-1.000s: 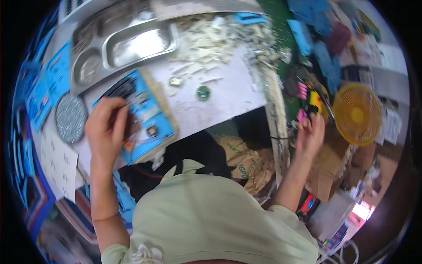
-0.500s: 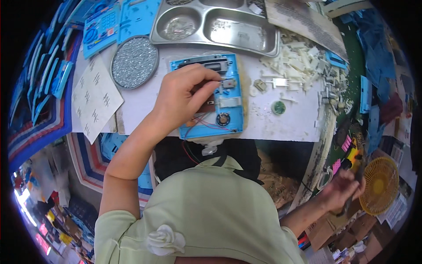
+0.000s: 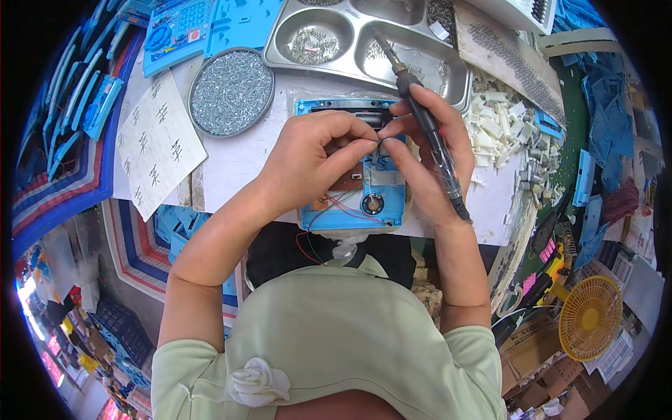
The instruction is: The recorder is assembling and soldering internal components of a blue electronic device shell.
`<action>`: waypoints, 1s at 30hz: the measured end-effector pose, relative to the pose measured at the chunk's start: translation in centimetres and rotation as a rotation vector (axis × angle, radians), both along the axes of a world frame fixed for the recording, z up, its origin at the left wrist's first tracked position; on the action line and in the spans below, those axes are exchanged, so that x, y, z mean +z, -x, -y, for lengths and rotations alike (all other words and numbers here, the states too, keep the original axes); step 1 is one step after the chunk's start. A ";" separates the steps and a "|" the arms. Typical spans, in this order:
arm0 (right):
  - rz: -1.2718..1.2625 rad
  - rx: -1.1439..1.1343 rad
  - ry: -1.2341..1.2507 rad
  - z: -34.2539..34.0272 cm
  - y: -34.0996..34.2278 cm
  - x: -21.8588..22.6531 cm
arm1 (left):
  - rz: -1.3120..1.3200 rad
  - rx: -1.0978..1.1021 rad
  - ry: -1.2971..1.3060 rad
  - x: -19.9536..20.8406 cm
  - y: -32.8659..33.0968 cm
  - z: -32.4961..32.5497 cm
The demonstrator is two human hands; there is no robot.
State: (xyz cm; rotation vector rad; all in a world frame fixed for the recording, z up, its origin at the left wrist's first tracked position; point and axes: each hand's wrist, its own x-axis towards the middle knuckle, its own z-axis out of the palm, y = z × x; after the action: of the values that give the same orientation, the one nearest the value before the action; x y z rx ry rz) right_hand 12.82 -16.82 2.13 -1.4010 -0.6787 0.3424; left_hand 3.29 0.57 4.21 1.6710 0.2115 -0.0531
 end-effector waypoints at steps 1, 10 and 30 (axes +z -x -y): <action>0.007 -0.014 -0.004 0.0 0.1 0.0 | 0.002 0.005 0.007 -0.2 0.0 0.0; 0.391 -0.171 0.102 -0.6 0.7 0.1 | -0.054 0.086 0.099 -0.3 0.1 0.5; 0.225 -0.260 0.207 10.9 3.5 0.5 | 0.452 0.104 -0.871 -2.1 -1.9 2.5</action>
State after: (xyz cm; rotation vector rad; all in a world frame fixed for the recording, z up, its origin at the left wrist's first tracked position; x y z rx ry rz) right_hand 9.35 -27.75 2.68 -1.7210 -0.6470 0.0494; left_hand 5.18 -1.93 2.11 2.4720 -0.0401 0.5644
